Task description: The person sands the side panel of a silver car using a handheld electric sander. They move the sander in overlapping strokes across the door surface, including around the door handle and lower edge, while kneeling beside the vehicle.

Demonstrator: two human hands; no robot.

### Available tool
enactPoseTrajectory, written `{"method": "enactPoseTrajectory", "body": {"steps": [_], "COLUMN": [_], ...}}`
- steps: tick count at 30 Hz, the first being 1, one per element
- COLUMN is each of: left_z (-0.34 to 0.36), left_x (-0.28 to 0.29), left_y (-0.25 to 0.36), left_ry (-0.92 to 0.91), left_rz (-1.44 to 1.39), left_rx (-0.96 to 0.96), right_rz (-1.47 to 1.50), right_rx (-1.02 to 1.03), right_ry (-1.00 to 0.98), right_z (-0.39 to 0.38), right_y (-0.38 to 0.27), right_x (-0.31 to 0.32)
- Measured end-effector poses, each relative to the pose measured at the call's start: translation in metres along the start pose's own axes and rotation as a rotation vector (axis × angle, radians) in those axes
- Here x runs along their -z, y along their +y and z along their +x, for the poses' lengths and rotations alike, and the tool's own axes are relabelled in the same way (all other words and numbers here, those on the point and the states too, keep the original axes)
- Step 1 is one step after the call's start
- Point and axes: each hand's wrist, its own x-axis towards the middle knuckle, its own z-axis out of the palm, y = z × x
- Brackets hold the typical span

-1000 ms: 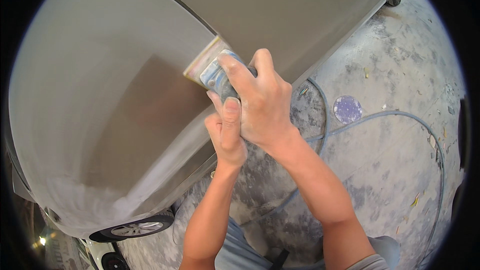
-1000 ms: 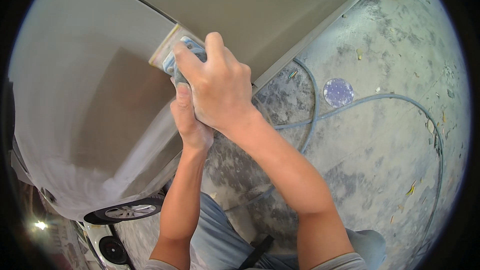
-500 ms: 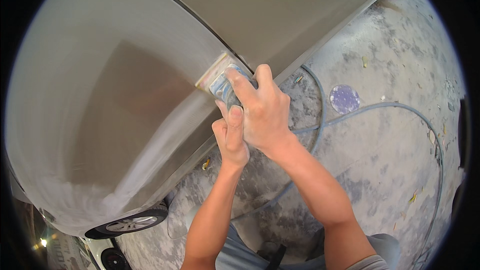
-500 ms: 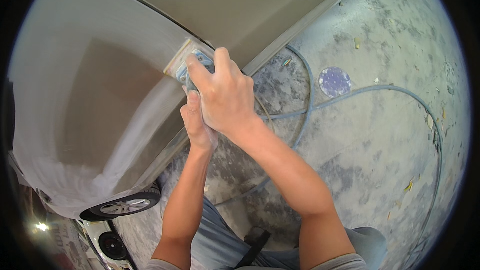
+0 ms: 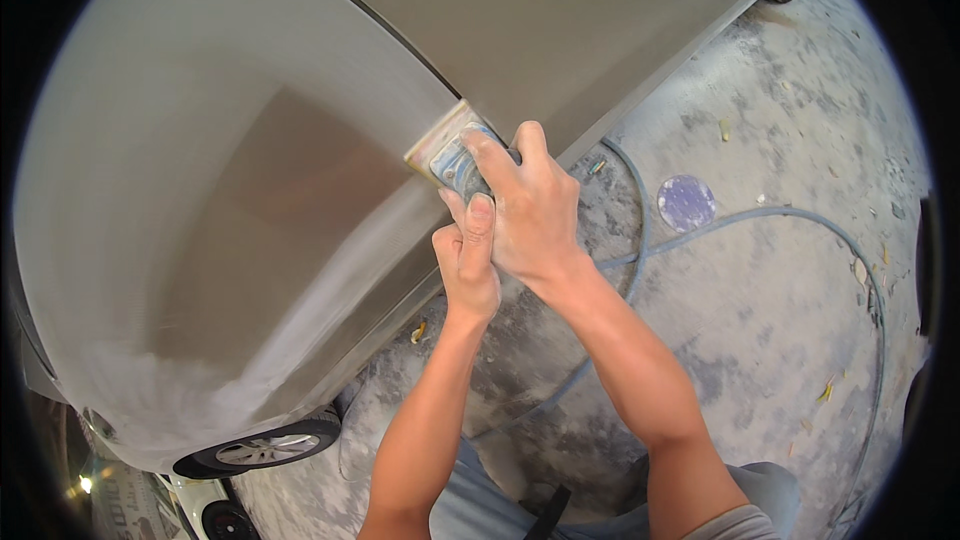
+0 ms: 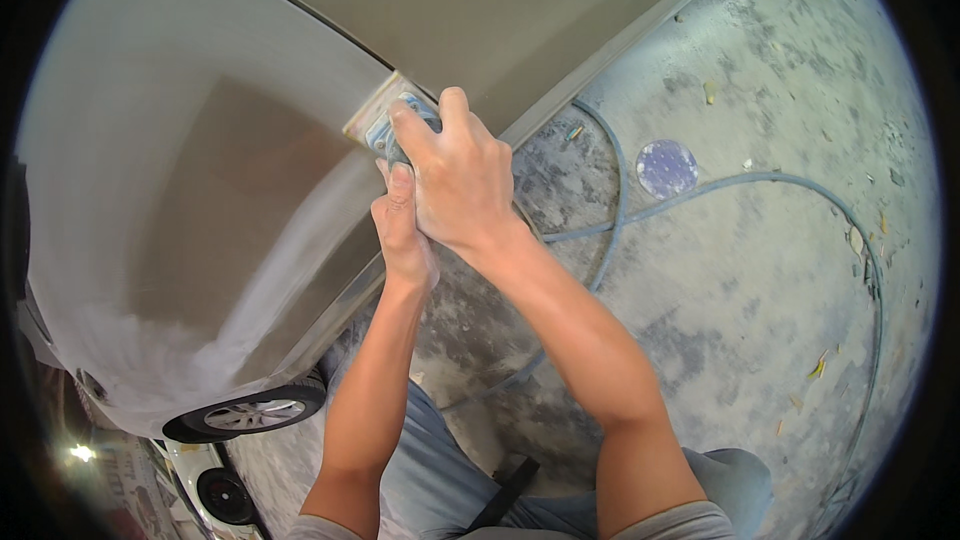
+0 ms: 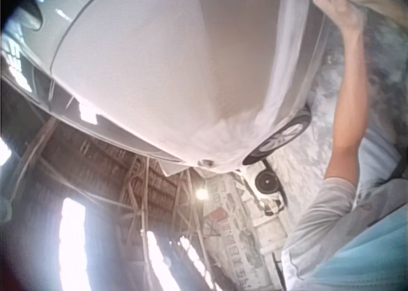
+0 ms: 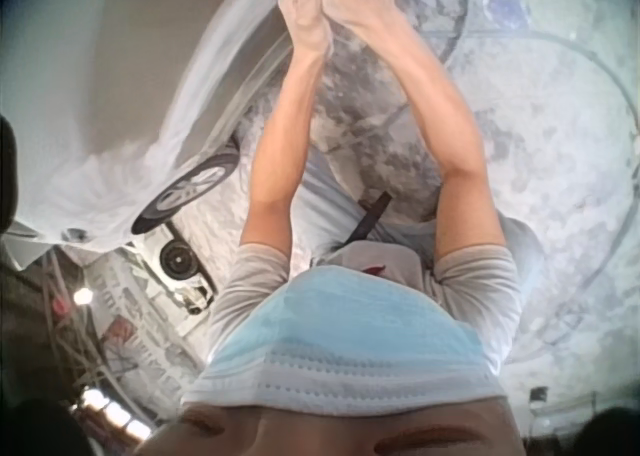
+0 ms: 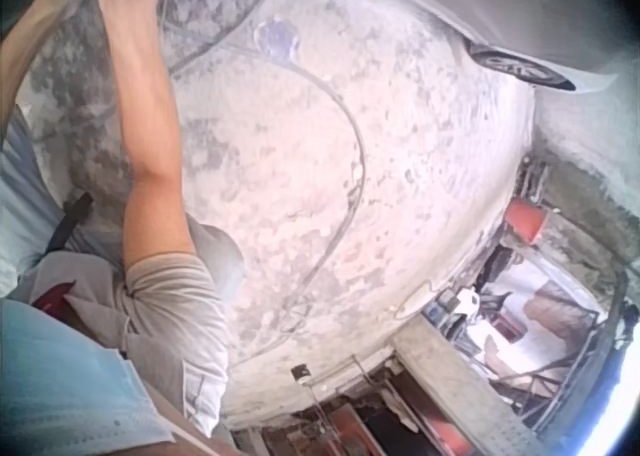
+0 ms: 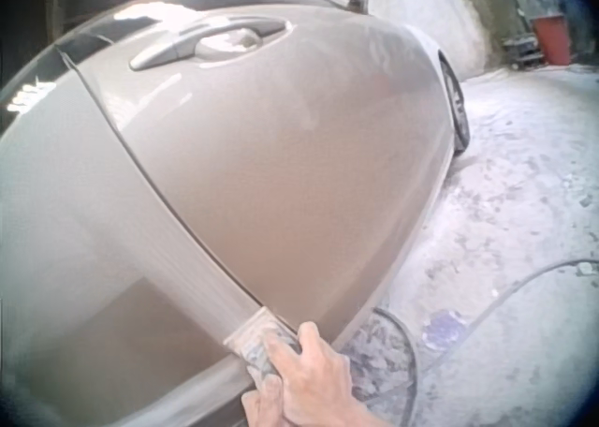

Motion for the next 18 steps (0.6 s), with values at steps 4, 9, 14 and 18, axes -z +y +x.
{"method": "enactPoseTrajectory", "body": {"steps": [4, 9, 14, 18], "left_z": [0.002, 0.006, 0.013, 0.023], "left_x": [0.012, 0.024, 0.028, 0.029], "left_y": [0.025, 0.071, 0.126, 0.153], "left_ry": [-0.030, -0.003, 0.021, -0.112], "left_rz": [0.055, 0.072, -0.081, -0.119], "left_rx": [-0.042, -0.129, -0.212, -0.239], "right_rz": [0.008, 0.037, 0.028, 0.005], "right_rx": [0.018, 0.106, 0.219, 0.313], "right_ry": [0.034, 0.141, 0.227, 0.307], "right_z": [0.018, 0.047, 0.081, 0.101], "right_y": [-0.023, -0.064, -0.106, -0.118], "right_x": [-0.002, -0.005, -0.011, -0.012]}}
